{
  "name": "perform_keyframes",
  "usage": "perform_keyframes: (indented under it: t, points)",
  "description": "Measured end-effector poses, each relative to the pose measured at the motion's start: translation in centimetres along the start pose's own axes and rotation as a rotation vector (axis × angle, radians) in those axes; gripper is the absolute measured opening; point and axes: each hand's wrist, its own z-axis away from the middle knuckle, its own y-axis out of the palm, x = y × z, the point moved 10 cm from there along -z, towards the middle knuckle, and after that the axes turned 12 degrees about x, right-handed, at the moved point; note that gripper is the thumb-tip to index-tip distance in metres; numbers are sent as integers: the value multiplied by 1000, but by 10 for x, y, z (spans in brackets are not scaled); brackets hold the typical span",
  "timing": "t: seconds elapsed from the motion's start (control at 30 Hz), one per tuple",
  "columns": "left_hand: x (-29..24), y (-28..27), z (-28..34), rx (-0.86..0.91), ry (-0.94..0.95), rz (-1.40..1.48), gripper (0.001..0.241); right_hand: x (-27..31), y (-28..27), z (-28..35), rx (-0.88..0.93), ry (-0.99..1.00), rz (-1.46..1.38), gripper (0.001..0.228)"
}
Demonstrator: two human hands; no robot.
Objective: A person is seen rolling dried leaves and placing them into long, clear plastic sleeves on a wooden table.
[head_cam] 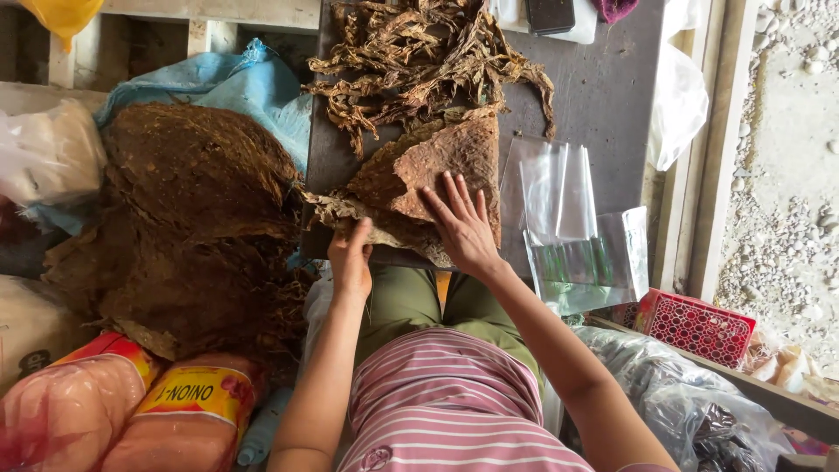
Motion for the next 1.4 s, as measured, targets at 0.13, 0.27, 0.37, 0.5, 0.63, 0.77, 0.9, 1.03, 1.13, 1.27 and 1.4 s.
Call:
perform_keyframes:
  t: [0.13,0.27,0.37,0.5,0.63,0.77,0.9,1.03,1.13,1.27,1.4]
  points:
    - [-32,40,18,58,196,-237,65,4,11,-9,18,-5,-17,58]
    - [-29,75,21,122,255,71,89,11,21,-11,52,9,47,59]
    - [-18,80,11,97,290,124,94,12,23,-12,65,22,108,59]
    - [-29,87,6,106,463,-438,78,6,28,-12,58,44,135,64]
    - [-49,152,32,376,712,-887,65,-29,73,-20,13,28,224,55]
    - [-6,179,26,540,880,-1449,71,-69,137,-28,104,23,349,47]
    - [5,183,15,593,843,-1559,72,-63,132,-25,-230,-209,355,33]
    - [5,186,11,687,707,-1607,66,-43,103,-18,-196,-143,322,35]
    - [-10,190,15,747,551,-1574,61,-37,77,-13,-138,-75,265,49]
    - [-13,179,3,862,368,-1428,68,-18,31,39,-348,-337,144,28]
    - [1,169,-12,965,159,-1222,68,-47,-10,90,-530,-286,289,45]
